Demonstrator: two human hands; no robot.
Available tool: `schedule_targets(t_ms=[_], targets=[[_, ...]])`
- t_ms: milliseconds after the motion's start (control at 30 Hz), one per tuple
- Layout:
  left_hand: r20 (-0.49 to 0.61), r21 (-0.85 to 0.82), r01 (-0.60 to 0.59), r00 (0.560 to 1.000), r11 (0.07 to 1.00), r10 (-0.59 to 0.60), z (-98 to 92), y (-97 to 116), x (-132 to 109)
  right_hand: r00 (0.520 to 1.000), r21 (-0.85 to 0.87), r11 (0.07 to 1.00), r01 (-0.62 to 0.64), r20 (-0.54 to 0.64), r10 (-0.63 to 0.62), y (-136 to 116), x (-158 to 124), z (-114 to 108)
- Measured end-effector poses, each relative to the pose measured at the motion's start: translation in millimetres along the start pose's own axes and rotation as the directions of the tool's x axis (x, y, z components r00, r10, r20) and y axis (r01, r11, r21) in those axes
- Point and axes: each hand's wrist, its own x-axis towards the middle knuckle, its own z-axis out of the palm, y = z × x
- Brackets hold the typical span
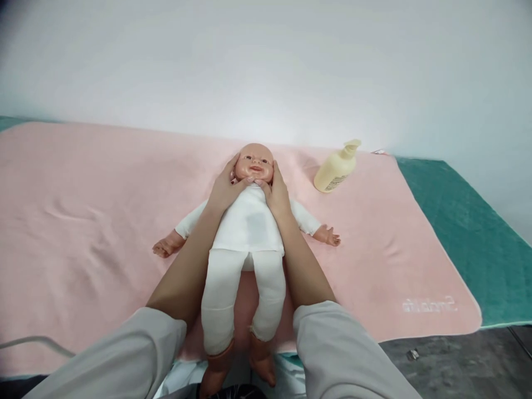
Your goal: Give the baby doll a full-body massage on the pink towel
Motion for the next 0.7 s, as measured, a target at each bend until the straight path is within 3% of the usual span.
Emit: schedule_targets(t_ms=[233, 700], targets=[[-0.006, 0.058, 0.057, 0.998, 0.997, -0.057, -1.1, 3.5, 0.3, 0.999, 0.007, 0.999, 0.039, 0.027, -0.039, 1.7, -0.5, -2.9], [0.056, 0.16, 0.048, 0.997, 0.986, -0.058, -11.0, 4.1, 0.0, 0.99, -0.096, 0.993, 0.066, 0.13, -0.053, -5.0, -0.8, -15.2]])
